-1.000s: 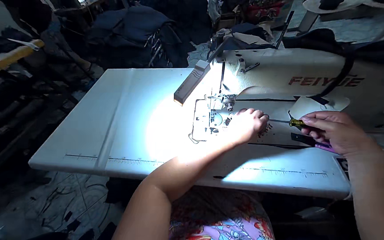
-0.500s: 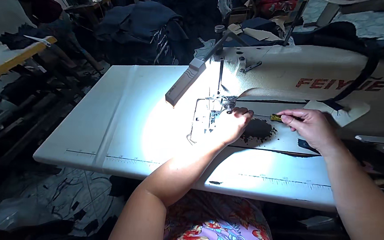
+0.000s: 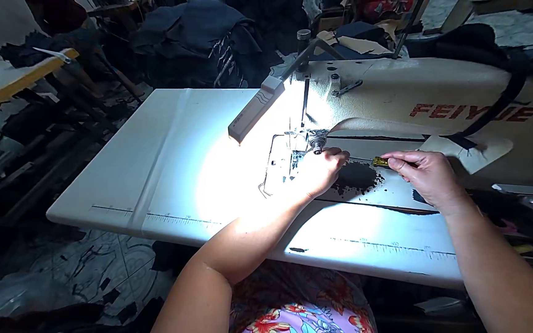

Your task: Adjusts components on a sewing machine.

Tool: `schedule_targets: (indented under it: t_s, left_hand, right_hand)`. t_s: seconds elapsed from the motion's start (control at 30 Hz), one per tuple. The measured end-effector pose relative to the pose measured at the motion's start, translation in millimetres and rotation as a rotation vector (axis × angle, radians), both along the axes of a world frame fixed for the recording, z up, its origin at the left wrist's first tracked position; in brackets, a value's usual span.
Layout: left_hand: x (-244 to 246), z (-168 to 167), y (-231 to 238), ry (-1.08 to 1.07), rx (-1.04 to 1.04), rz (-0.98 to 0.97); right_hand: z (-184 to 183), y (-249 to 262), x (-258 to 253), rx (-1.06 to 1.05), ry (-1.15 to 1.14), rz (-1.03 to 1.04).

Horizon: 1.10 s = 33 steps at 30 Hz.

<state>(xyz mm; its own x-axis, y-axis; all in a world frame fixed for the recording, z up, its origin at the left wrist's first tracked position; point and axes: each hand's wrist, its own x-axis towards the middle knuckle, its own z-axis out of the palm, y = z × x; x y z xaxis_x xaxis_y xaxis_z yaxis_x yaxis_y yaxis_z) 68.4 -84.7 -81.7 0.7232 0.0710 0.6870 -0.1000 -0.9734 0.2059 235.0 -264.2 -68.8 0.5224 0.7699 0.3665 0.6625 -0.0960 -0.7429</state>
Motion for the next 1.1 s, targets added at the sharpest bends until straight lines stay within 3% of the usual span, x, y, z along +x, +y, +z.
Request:
schedule_targets:
  t_s: [0.83, 1.1]
  left_hand:
    - [0, 2, -1, -0.002, 0.018, 0.000]
    - [-2, 3, -3, 0.019, -0.001, 0.010]
  right_hand:
    - [-1, -2, 3, 0.071, 0.004, 0.038]
    - [-15, -2, 3, 0.127, -0.144, 0.065]
